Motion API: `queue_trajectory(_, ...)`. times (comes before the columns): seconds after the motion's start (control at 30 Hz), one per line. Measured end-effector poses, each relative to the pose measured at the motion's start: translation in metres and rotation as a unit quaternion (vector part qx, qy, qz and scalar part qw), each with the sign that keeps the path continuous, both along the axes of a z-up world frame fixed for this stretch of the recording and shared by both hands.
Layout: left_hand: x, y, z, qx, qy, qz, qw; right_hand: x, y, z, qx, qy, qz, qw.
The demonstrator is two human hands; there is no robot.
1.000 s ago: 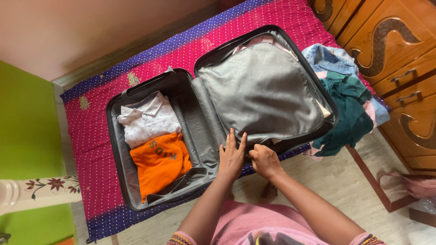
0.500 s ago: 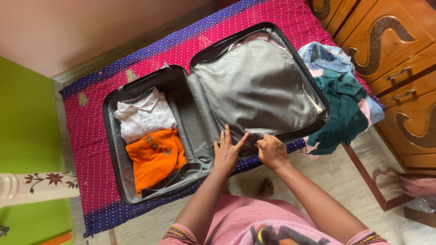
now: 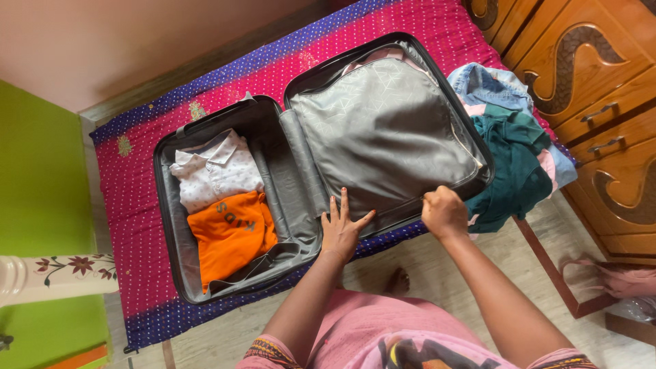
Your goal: The person folds several items of clothing and packs them into a black suitcase on a bed, then zips up the inner compartment.
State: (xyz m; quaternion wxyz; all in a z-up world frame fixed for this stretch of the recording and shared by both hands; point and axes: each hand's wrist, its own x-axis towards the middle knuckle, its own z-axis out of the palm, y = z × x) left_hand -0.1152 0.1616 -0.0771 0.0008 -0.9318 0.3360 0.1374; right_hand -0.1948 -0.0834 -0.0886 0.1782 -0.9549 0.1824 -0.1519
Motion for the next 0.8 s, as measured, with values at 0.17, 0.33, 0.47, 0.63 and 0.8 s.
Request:
queue_trajectory(0.17,0.001,-0.001,0.000,0.013,0.013,0.002,1.000,-0.005,-0.040,-0.002,-0.027,0.001,-0.043,0.999)
queue_trajectory(0.33,0.001,-0.001,-0.001,0.020,0.010,0.001,1.000,-0.009,-0.081,-0.009,-0.051,0.003,-0.068,0.996)
queue_trajectory(0.47,0.000,-0.001,-0.002,0.027,0.005,0.000,1.000,-0.005,-0.092,-0.016,-0.059,0.008,-0.092,0.994)
queue_trajectory(0.63,-0.002,-0.001,-0.003,0.034,-0.004,0.003,0.999,-0.007,-0.091,-0.007,-0.026,-0.016,-0.089,0.996)
queue_trajectory(0.8,-0.004,-0.003,-0.001,0.039,0.002,0.012,0.999,-0.008,-0.108,-0.014,-0.031,-0.074,-0.019,0.997)
